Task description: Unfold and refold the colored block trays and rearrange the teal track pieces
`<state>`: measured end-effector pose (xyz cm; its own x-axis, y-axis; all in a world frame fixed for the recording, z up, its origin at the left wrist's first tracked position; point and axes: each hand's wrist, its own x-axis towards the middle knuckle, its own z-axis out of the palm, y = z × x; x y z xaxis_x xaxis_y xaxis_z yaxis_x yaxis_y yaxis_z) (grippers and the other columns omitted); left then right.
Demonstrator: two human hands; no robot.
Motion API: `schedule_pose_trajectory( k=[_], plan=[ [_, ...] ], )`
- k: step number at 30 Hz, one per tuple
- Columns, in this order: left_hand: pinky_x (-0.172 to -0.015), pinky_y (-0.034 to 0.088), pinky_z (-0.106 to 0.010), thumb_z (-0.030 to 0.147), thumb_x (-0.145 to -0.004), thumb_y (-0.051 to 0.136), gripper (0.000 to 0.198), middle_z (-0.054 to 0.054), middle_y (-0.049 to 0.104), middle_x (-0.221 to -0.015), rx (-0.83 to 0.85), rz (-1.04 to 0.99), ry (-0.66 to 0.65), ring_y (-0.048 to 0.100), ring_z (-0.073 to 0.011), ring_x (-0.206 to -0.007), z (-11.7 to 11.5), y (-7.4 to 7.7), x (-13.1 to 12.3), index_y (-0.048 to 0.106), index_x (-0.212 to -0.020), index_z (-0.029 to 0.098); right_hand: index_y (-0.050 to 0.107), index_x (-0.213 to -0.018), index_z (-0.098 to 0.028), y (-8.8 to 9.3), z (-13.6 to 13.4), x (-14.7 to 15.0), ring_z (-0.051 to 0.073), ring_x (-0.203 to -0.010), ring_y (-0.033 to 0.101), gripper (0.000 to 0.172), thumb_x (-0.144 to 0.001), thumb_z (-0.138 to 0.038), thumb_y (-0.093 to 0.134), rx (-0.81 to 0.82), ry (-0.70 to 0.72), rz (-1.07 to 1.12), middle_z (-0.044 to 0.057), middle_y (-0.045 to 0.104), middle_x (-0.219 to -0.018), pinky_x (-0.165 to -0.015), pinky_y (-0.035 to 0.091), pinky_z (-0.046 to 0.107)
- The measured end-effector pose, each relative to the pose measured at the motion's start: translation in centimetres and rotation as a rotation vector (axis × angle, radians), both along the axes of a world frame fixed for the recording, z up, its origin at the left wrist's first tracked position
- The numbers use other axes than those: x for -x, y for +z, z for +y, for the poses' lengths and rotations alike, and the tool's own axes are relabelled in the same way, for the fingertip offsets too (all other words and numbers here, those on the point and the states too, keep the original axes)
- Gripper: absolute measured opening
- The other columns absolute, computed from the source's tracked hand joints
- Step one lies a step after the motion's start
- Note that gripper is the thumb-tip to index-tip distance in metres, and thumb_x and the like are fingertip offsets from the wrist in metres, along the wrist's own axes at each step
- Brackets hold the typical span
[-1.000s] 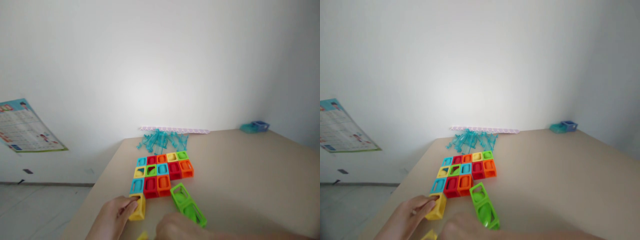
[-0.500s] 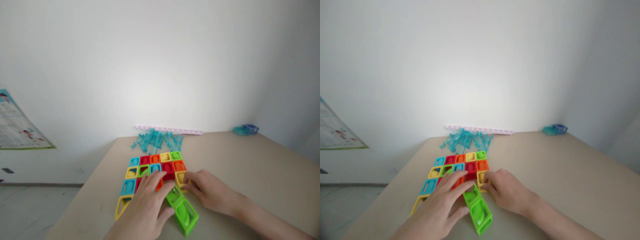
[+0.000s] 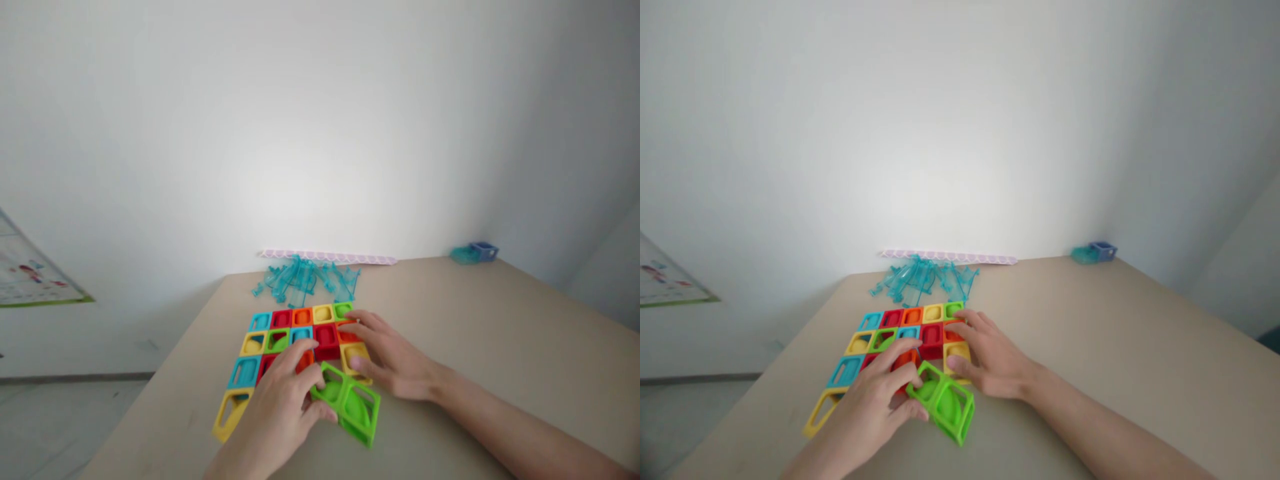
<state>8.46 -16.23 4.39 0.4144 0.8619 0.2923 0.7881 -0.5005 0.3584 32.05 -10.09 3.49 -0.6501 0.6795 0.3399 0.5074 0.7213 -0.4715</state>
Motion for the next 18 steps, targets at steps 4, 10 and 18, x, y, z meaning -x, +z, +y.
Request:
schedule_pose_trajectory(
  k=[4,10,18],
  plan=[
    [-0.095,0.051,-0.043,0.014,-0.078,0.067,0.010,-0.006,0.051,-0.134,-0.017,0.008,-0.024,0.057,-0.0269,-0.116,0.1,-0.3,0.2,0.061,-0.080,0.021,0.059,-0.114,-0.018,1.5,-1.2,-0.1,0.031,-0.121,0.038,0.048,-0.078,-0.050,0.063,-0.073,0.107,0.035,0.015,0.041,-0.130,-0.100,0.033,0.049],
    [-0.096,0.051,-0.037,0.009,-0.086,0.051,0.019,-0.006,0.054,-0.131,-0.034,0.038,-0.042,0.057,-0.0223,-0.116,0.3,-0.4,0.4,0.065,-0.079,0.021,0.055,-0.066,-0.018,1.5,-3.2,1.1,0.020,-0.081,0.049,0.022,-0.073,-0.035,0.066,-0.211,0.376,-0.111,0.005,0.055,-0.081,-0.080,0.037,0.038],
    [-0.099,0.049,-0.037,-0.002,-0.080,0.045,0.032,-0.004,0.053,-0.135,-0.029,0.056,-0.059,0.053,-0.0202,-0.121,0.5,-0.4,0.3,0.065,-0.087,0.022,0.025,-0.057,-0.021,-1.1,-5.3,4.0,0.015,-0.061,0.041,0.037,-0.091,-0.028,0.039,-0.240,0.685,0.019,-0.001,0.048,-0.060,-0.069,0.037,0.030]
  ],
)
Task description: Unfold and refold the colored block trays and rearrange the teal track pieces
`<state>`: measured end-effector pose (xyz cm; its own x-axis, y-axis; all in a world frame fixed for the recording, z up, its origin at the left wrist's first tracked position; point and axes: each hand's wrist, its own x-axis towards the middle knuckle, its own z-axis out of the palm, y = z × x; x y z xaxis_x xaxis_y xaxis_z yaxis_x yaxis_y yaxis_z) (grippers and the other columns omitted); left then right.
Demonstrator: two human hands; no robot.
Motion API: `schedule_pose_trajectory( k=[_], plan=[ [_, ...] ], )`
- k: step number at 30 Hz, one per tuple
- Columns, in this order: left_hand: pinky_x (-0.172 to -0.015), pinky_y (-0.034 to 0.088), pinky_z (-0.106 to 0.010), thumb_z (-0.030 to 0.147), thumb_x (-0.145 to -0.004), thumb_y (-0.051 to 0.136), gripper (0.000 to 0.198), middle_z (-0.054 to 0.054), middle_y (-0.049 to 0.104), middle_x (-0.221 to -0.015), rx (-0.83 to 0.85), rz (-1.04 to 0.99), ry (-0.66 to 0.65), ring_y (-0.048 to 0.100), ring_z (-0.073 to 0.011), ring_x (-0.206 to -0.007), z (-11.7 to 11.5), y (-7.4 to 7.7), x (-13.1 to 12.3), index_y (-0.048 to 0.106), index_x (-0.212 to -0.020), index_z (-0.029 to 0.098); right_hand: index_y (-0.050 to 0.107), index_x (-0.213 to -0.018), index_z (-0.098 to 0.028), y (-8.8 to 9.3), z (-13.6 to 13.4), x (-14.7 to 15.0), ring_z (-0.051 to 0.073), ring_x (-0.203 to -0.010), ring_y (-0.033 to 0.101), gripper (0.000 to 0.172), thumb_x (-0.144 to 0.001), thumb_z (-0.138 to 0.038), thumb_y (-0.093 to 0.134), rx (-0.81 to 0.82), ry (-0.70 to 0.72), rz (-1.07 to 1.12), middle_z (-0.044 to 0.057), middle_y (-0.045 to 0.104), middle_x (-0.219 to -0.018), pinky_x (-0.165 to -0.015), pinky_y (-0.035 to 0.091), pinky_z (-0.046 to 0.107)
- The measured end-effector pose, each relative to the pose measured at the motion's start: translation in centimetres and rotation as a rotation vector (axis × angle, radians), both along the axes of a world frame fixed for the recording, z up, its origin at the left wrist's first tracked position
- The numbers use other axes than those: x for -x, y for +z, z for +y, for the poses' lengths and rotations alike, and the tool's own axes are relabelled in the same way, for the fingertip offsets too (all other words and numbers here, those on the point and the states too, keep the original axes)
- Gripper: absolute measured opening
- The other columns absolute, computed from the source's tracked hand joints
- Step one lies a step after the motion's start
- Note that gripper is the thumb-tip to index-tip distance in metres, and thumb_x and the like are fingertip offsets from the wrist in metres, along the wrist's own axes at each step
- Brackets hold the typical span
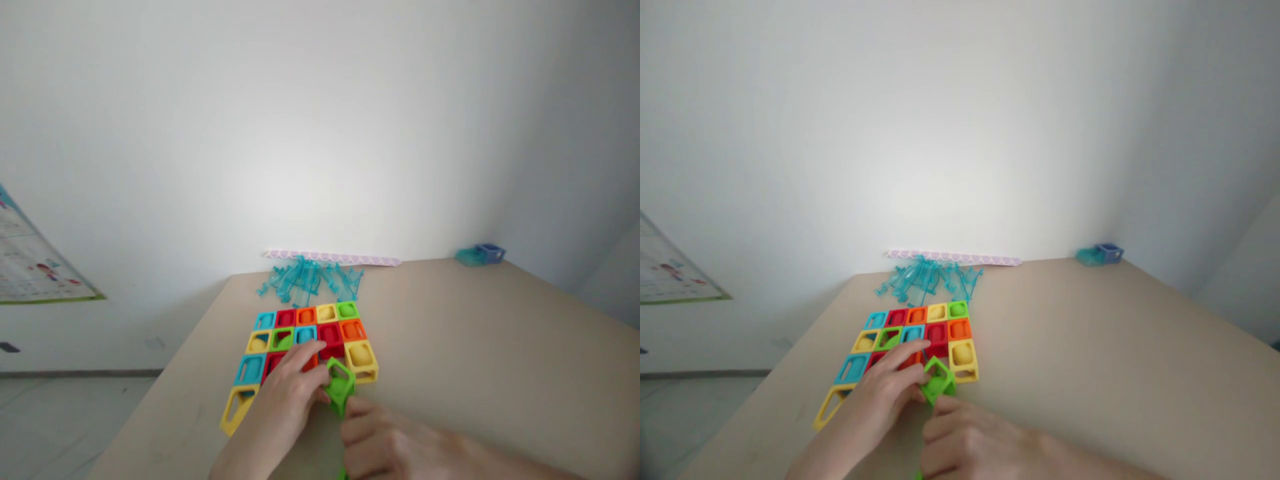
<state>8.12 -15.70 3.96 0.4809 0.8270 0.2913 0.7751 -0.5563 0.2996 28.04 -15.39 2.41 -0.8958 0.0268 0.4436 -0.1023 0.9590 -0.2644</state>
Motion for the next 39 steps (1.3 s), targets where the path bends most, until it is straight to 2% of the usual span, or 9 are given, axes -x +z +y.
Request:
schedule_pose_trajectory(
  k=[2,5,8,11,15,22,31,36,39],
  plan=[
    [-0.100,0.049,-0.039,-0.001,-0.080,0.046,0.031,-0.005,0.052,-0.136,-0.010,-0.004,-0.011,0.052,-0.0214,-0.123,-0.2,0.0,0.0,0.064,-0.089,0.022,0.020,-0.057,-0.021,0.1,0.0,0.0,0.017,-0.059,0.040,0.041,-0.094,-0.035,0.032,0.140,-0.021,0.119,0.000,0.042,-0.055,-0.067,0.037,0.032],
    [-0.101,0.047,-0.043,0.005,-0.082,0.051,0.022,-0.006,0.050,-0.139,0.003,-0.001,-0.030,0.049,-0.0245,-0.127,-0.6,0.3,0.0,0.063,-0.091,0.021,0.021,-0.055,-0.023,0.7,1.1,-1.3,0.018,-0.060,0.040,0.046,-0.088,-0.053,0.034,0.475,-0.261,0.428,0.000,0.037,-0.055,-0.063,0.038,0.034],
    [-0.100,0.047,-0.045,0.015,-0.079,0.061,0.010,-0.006,0.048,-0.142,0.033,-0.004,-0.016,0.047,-0.0275,-0.128,-1.0,0.7,0.0,0.058,-0.085,0.022,0.028,-0.054,-0.021,1.0,3.0,-2.9,0.018,-0.066,0.048,0.045,-0.082,-0.051,0.047,0.755,-0.456,0.662,0.005,0.048,-0.072,-0.062,0.040,0.033],
    [-0.099,0.048,-0.046,0.015,-0.077,0.062,0.011,-0.006,0.047,-0.141,0.036,-0.008,0.013,0.047,-0.0288,-0.127,-1.1,0.7,-0.1,0.055,-0.082,0.022,0.044,-0.058,-0.018,0.8,4.7,-3.6,0.022,-0.084,0.056,0.037,-0.082,-0.045,0.051,0.919,-0.588,0.685,0.009,0.059,-0.096,-0.071,0.042,0.033],
    [-0.102,0.044,-0.049,0.016,-0.076,0.061,0.010,-0.006,0.045,-0.143,0.030,-0.011,0.013,0.041,-0.0303,-0.131,-1.2,0.8,0.0,0.056,-0.083,0.022,0.064,-0.090,-0.014,0.6,5.7,-3.2,0.021,-0.079,0.058,0.034,-0.081,-0.044,0.048,1.129,-0.631,0.579,0.006,0.063,-0.090,-0.073,0.044,0.032],
    [-0.101,0.046,-0.046,0.021,-0.079,0.061,0.008,-0.006,0.050,-0.138,-0.031,-0.023,0.003,0.043,-0.0297,-0.130,-1.5,0.6,0.3,0.053,-0.078,0.021,0.065,-0.082,-0.013,1.1,5.8,-3.3,0.016,-0.064,0.052,0.036,-0.077,-0.045,0.049,1.065,-0.650,0.479,0.004,0.062,-0.075,-0.058,0.038,0.027],
    [-0.091,0.053,-0.044,0.012,-0.082,0.058,0.008,-0.010,0.058,-0.121,-0.303,-0.011,0.167,0.058,-0.0267,-0.111,0.2,-2.3,-1.5,0.058,-0.085,0.020,0.051,-0.061,-0.016,-0.8,6.3,-3.0,0.011,-0.056,0.046,0.028,-0.079,-0.037,0.051,1.060,-0.444,0.527,0.003,0.056,-0.077,-0.053,0.036,0.025],
    [-0.093,0.051,-0.040,0.025,-0.084,0.060,0.034,-0.011,0.056,-0.125,-0.481,-0.041,0.171,0.053,-0.0266,-0.118,-2.6,-1.1,1.7,0.055,-0.117,0.023,0.046,-0.058,-0.017,0.3,4.8,-3.4,0.019,-0.083,0.053,0.031,-0.086,-0.030,0.046,0.599,-0.424,0.538,0.008,0.055,-0.091,-0.074,0.042,0.034],
    [-0.089,0.051,-0.040,0.034,-0.082,0.062,0.031,-0.010,0.060,-0.117,-0.531,-0.062,0.478,0.060,-0.0262,-0.104,-4.6,-1.6,6.1,0.058,-0.111,0.024,0.053,-0.070,-0.018,1.7,2.6,-2.5,0.024,-0.101,0.050,0.015,-0.084,-0.023,0.048,0.292,-0.361,0.423,0.010,0.052,-0.104,-0.088,0.039,0.043]
  ],
)
